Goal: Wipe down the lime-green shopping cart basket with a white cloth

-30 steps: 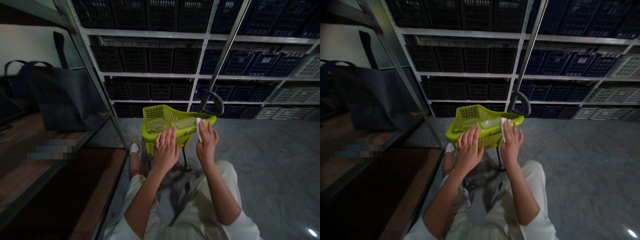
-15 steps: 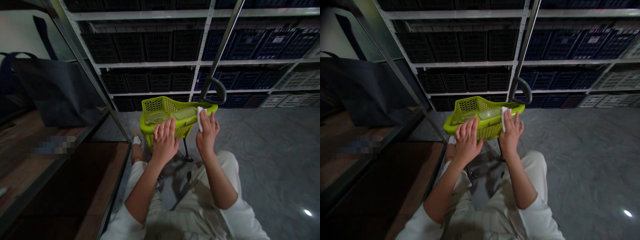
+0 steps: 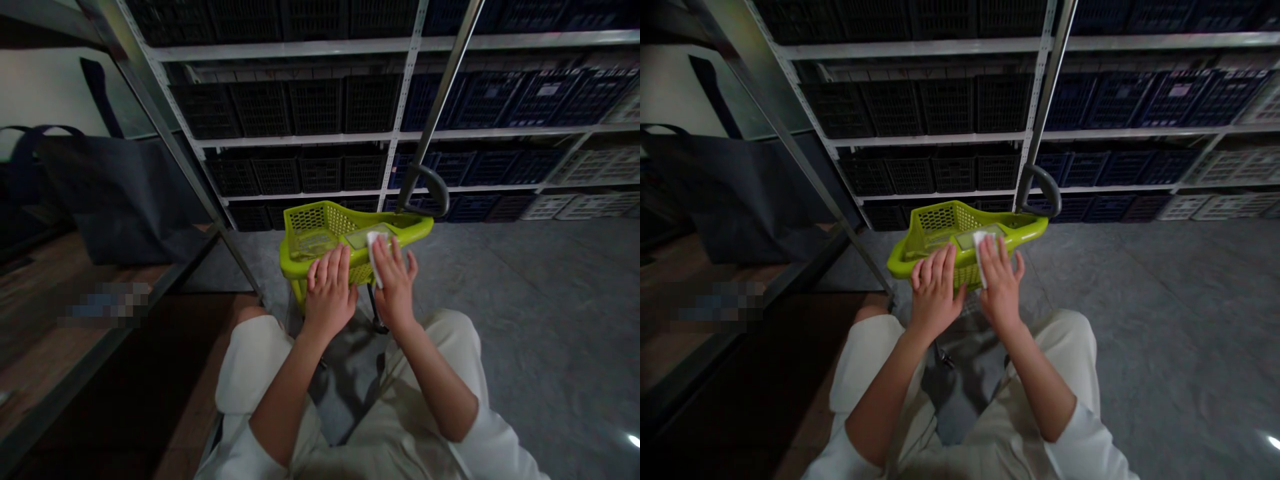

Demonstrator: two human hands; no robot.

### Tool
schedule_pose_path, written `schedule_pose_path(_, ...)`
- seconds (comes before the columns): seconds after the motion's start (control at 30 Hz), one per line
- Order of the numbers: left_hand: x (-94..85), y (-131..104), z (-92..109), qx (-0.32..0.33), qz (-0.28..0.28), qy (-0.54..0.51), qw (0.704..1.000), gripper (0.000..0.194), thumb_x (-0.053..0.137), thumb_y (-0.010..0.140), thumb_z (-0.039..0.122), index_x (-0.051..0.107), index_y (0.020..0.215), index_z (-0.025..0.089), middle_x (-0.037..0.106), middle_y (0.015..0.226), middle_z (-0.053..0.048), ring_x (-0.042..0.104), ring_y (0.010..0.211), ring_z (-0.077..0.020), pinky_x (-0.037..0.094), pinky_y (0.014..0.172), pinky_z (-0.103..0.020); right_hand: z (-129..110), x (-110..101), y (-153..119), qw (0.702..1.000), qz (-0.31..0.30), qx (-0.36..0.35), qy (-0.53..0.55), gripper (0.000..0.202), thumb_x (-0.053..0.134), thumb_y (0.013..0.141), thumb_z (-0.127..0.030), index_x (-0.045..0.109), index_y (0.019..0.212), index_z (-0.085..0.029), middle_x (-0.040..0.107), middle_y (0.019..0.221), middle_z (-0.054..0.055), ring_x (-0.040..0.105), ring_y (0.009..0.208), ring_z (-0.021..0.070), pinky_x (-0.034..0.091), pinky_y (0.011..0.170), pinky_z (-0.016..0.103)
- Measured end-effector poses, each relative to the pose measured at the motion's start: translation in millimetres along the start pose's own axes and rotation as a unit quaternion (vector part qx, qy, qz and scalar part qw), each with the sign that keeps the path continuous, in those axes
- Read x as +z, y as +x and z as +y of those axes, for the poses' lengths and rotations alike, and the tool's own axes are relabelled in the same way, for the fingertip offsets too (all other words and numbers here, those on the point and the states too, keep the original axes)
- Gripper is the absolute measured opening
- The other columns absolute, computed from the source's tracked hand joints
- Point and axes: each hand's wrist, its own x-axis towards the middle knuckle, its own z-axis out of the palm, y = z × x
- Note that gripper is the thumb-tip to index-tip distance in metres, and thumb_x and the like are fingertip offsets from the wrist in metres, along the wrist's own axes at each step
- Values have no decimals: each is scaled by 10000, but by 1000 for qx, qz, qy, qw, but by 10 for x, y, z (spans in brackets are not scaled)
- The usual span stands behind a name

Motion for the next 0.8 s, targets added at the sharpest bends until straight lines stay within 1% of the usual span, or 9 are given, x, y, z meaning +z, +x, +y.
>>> schedule_pose_path(0.1, 18, -10, -15, 6, 8, -4, 1000, 665, 511, 923, 292, 323, 1527, 89, 451, 1548, -137, 401, 1415, -267, 196, 1205, -428, -290, -63, 1, 996, -35, -80, 19, 901, 407, 752, -55, 154, 1601, -217, 411, 1581, 96, 337, 1478, 227, 218, 1165, 495)
schedule_pose_path(0.23, 13, -18, -26, 3, 13, -8, 1000, 664, 509, 905, 247, 325, 1527, 104, 465, 1540, -129, 406, 1415, -252, 204, 1206, -416, -435, -117, 111, 995, -69, -70, -5, 826, 475, 774, -96, 274, 1570, -192, 366, 1602, 116, 389, 1422, 275, 320, 1063, 449)
schedule_pose_path(0.37, -16, -15, -19, 2, 0, 0, 1000, 681, 520, 907, 265, 313, 1533, 97, 443, 1555, -136, 396, 1428, -258, 209, 1209, -421, -136, -97, 165, 993, -78, -88, -32, 844, 415, 763, -54, 265, 1573, -239, 399, 1589, 75, 345, 1459, 251, 217, 1124, 480)
schedule_pose_path(0.43, -25, -8, -5, 5, -3, 2, 1000, 684, 511, 923, 293, 296, 1541, 92, 431, 1562, -143, 389, 1434, -261, 227, 1205, -430, 112, -70, 155, 997, -45, -53, -41, 891, 394, 726, -39, 250, 1576, -265, 429, 1573, 61, 322, 1481, 243, 158, 1150, 510)
schedule_pose_path(0.5, -26, 0, 15, 3, -1, 2, 1000, 690, 511, 929, 313, 290, 1544, 89, 431, 1560, -147, 392, 1429, -267, 247, 1199, -443, 287, -40, 140, 998, 4, 20, -51, 915, 383, 699, -38, 251, 1575, -270, 442, 1565, 68, 326, 1483, 244, 153, 1154, 526)
schedule_pose_path(0.57, -19, 6, 36, -4, 0, 1, 1000, 699, 524, 924, 326, 298, 1541, 86, 435, 1557, -150, 399, 1422, -275, 258, 1196, -452, 285, -16, 123, 995, 37, 70, -55, 911, 375, 697, -42, 254, 1574, -259, 438, 1566, 86, 339, 1478, 239, 163, 1157, 524)
schedule_pose_path(0.6, -15, 7, 44, -6, 0, 1, 1000, 699, 527, 923, 328, 303, 1539, 85, 436, 1556, -150, 400, 1421, -275, 259, 1196, -451, 214, -9, 113, 996, 35, 67, -50, 903, 375, 703, -46, 252, 1575, -248, 431, 1569, 95, 340, 1479, 235, 163, 1161, 517)
schedule_pose_path(0.73, -8, -5, 35, -5, 4, 0, 1000, 662, 507, 929, 299, 323, 1533, 98, 447, 1551, -139, 397, 1428, -258, 242, 1203, -428, -191, -39, 70, 997, -38, -66, -4, 876, 382, 732, -58, 227, 1582, -199, 395, 1587, 114, 307, 1495, 211, 158, 1182, 472)
schedule_pose_path(0.8, -16, -13, 19, -4, 4, 1, 1000, 645, 495, 934, 285, 331, 1529, 99, 448, 1552, -134, 393, 1432, -252, 233, 1206, -422, -191, -59, 67, 992, -61, -108, 7, 871, 385, 732, -52, 249, 1576, -215, 412, 1579, 99, 316, 1490, 207, 138, 1190, 473)
